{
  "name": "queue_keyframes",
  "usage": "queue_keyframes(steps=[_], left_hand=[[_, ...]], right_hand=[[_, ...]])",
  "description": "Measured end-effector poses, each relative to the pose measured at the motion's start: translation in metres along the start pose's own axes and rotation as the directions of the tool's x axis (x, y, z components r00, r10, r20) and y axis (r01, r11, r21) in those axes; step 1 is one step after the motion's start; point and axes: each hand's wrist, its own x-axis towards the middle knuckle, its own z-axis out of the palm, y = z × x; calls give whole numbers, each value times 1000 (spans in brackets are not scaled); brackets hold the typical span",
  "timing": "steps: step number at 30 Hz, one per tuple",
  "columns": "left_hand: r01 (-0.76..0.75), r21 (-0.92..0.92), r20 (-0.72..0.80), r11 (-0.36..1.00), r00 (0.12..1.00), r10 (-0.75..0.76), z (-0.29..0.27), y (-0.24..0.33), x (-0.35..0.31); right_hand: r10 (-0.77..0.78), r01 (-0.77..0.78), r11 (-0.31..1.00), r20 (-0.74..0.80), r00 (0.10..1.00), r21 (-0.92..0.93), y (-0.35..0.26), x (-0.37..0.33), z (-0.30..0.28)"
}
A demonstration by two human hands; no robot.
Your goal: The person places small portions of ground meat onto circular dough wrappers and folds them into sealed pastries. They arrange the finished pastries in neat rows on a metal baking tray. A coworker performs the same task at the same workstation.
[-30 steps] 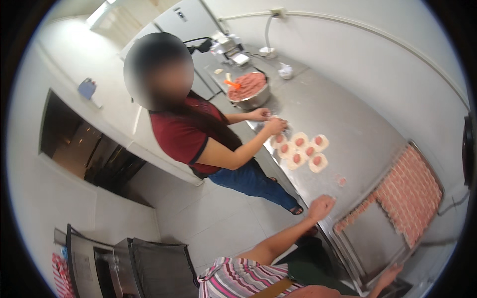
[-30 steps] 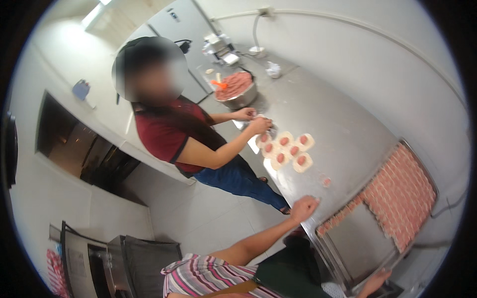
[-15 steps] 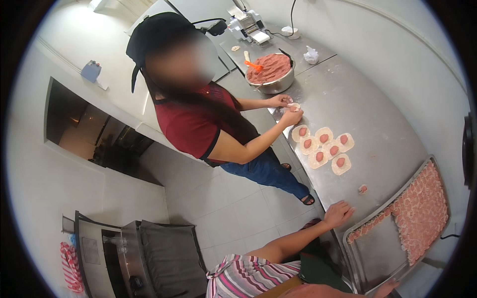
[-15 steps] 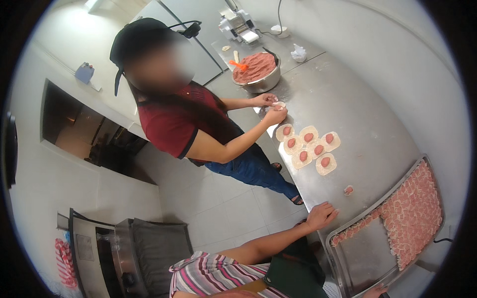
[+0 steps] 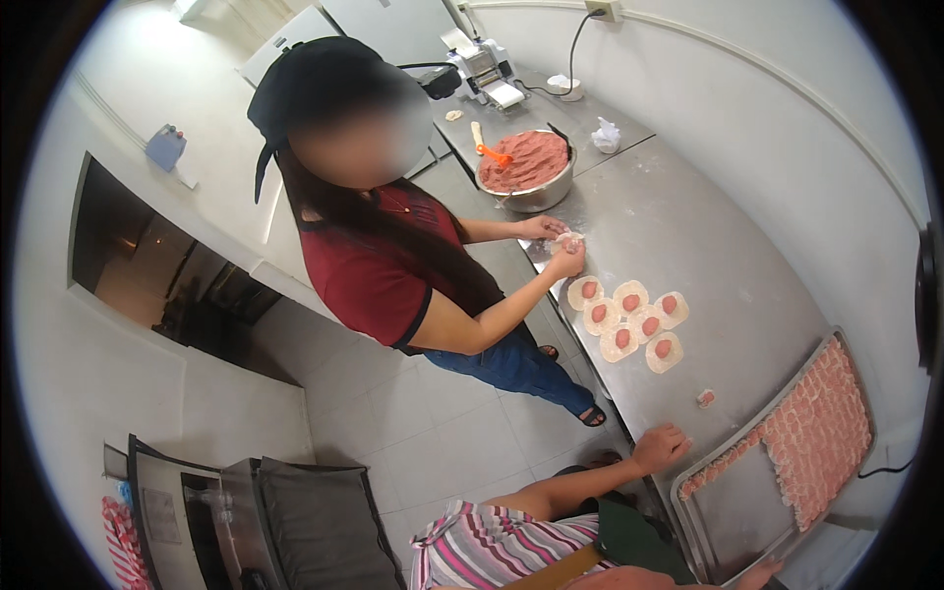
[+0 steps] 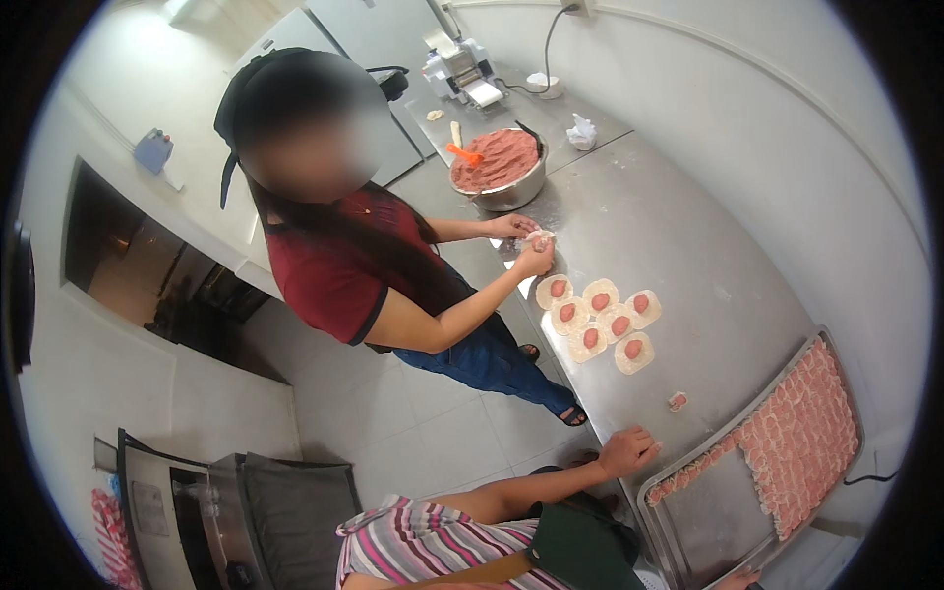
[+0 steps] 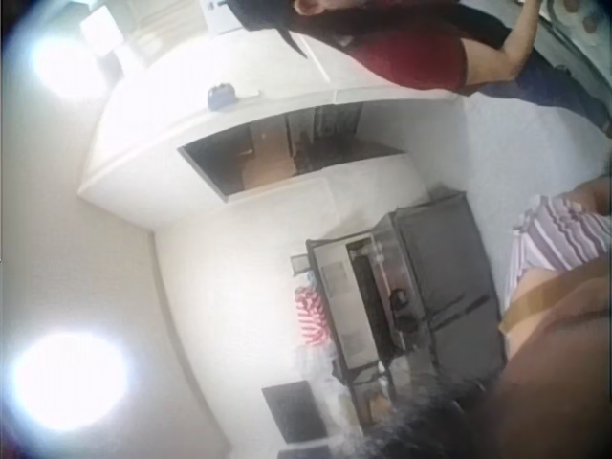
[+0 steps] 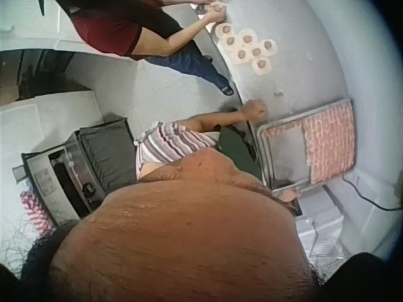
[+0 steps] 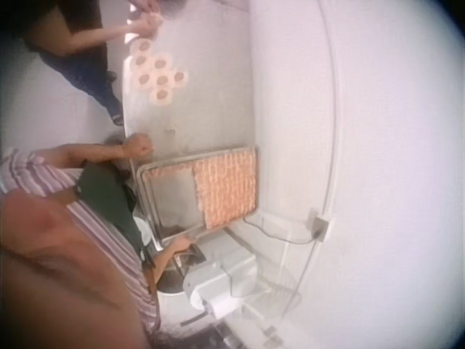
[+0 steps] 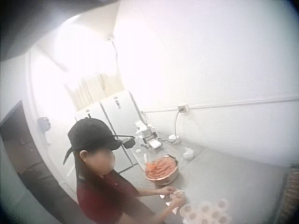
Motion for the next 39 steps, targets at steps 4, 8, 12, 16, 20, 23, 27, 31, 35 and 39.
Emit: queue_keyframes(steps=[4,8,12,16,20,23,27,31,35,39], left_hand=[[-2,-16,17,1000,1000,2,2,-1,0],[-1,-21,28,1000,1000,2,4,-4,-2],[-3,-20,27,1000,1000,4,2,0,-1],[-25,-32,4,999,1000,25,4,0,-1],[15,-28,16,999,1000,-14,1,4,-1],[11,-11,31,1000,999,-11,7,-2,-5],[10,41,9,999,1000,-10,2,1,-5],[18,52,1,998,1000,-18,17,-5,-8],[12,76,75,997,997,-18,14,-1,1],[10,87,75,996,997,-16,21,-5,0]], right_hand=[[8,-8,1000,1,1000,-1,-9,1,-2],[13,-13,1000,1,1000,6,-13,0,-2],[20,-20,1000,-4,1000,20,-8,-2,-2],[25,-24,999,-19,1000,46,0,-5,-3],[23,-21,996,-28,999,82,6,-5,-4],[49,-45,990,-32,998,135,15,1,0],[-12,18,1000,-280,960,18,-6,-5,-9],[-493,649,759,-607,624,51,-116,-11,-75],[-613,723,614,-384,690,318,-249,-32,-38],[-944,885,297,-26,328,359,-355,-81,-37]])
